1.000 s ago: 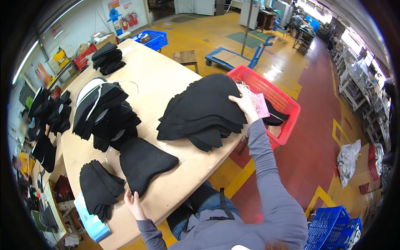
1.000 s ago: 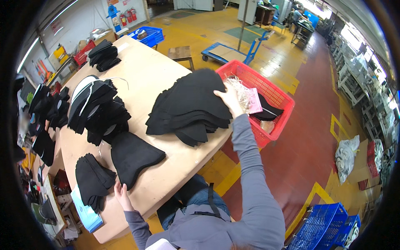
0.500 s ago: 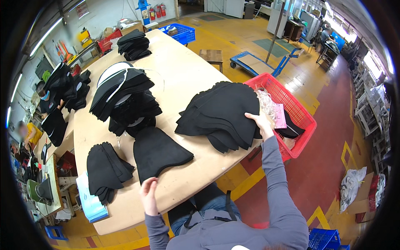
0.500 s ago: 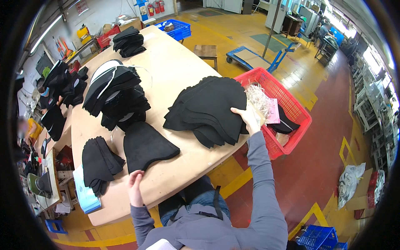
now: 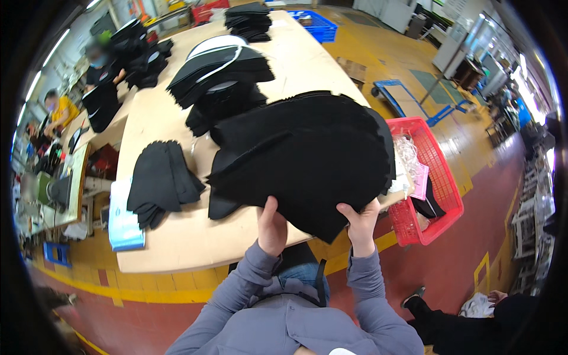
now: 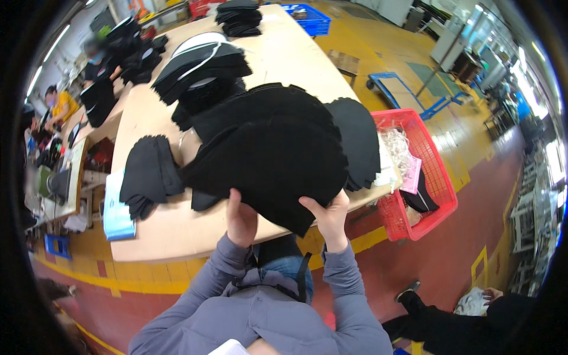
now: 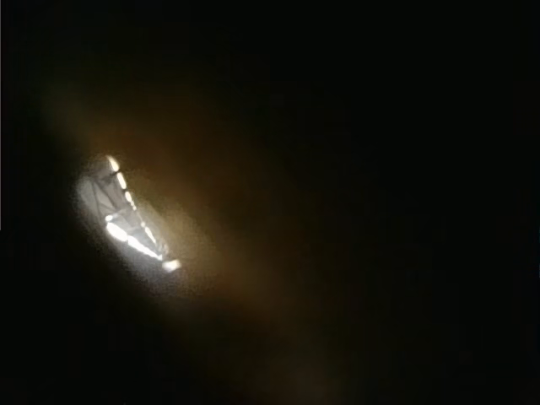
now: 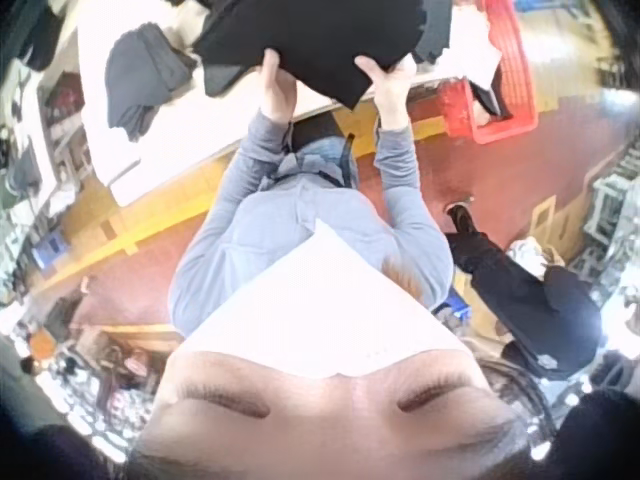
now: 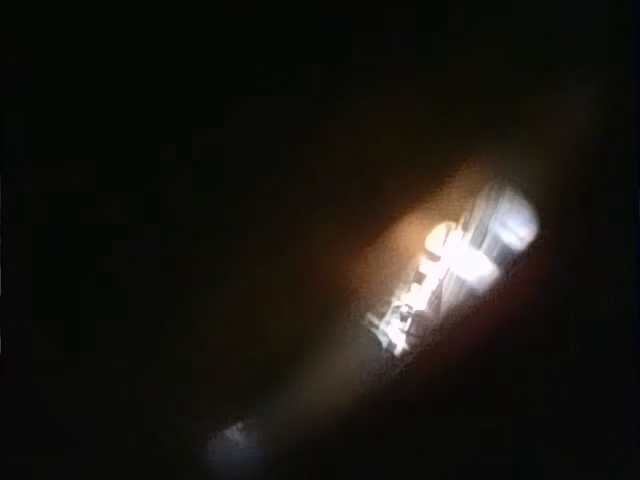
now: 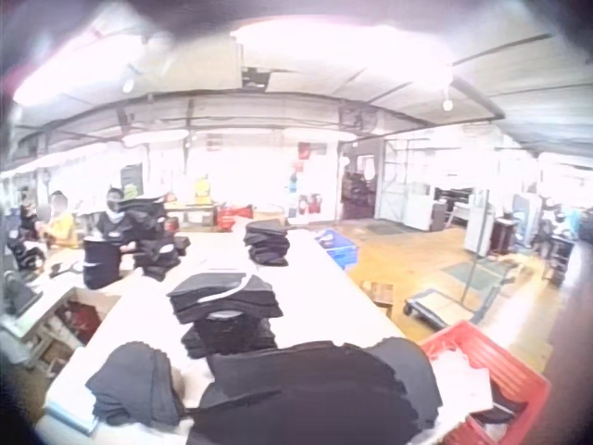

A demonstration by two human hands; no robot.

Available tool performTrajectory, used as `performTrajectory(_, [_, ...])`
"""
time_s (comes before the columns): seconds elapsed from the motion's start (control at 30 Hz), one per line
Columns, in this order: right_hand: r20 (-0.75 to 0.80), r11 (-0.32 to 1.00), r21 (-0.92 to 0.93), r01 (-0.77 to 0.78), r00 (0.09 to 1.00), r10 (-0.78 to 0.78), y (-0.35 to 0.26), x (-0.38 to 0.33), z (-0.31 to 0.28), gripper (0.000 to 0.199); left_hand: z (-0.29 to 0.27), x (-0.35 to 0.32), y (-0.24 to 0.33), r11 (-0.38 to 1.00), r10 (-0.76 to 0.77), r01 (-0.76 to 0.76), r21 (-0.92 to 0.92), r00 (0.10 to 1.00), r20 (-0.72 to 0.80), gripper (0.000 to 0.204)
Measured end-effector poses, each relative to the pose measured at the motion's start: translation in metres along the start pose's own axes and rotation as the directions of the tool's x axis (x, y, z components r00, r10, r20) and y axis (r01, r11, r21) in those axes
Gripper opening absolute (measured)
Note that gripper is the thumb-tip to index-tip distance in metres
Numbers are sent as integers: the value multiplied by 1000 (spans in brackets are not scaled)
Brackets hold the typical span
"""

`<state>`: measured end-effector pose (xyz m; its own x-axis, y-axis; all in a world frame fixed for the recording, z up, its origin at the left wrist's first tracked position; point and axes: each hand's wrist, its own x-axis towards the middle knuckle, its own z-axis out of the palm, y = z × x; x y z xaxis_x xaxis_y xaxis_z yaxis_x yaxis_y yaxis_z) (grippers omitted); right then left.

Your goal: The person repeatedly picks up stacks of black fabric parts, aligns them, and ties them with white plastic straps. The person places the tied bundles on the table and continues the process with additional stacks.

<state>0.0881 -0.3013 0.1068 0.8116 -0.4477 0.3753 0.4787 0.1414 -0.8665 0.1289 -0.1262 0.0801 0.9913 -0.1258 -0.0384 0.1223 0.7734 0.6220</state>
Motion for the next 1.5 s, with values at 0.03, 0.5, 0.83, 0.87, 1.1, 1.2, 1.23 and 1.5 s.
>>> performTrajectory(0.03, [-20,992,117,-53,998,56,8,-2,5,60,-3,-7,9,993,120,-120,-20,993,2,57])
performTrajectory(0.5, [59,619,690,-375,881,469,84,-26,64,74,-49,-24,70,788,480,-506,350,862,167,85])
performTrajectory(0.83, [193,664,377,-646,756,626,120,-109,57,77,-57,-54,62,946,156,-223,-236,949,-272,53])
performTrajectory(0.87, [176,662,404,-632,763,622,115,-104,58,79,-63,-60,58,948,202,-258,-188,941,-272,53])
performTrajectory(1.1, [113,650,452,-611,762,638,108,-93,30,68,-69,-79,46,925,339,-344,163,939,63,57])
performTrajectory(1.2, [65,686,474,-553,798,599,112,-97,26,68,-70,-74,45,922,355,-373,107,922,156,61])
performTrajectory(1.23, [49,693,482,-536,806,589,114,-98,24,68,-71,-74,46,924,347,-365,117,926,148,61])
performTrajectory(1.5, [293,998,-26,-59,954,64,66,-48,-22,63,-111,-47,111,393,33,-202,897,978,205,50])
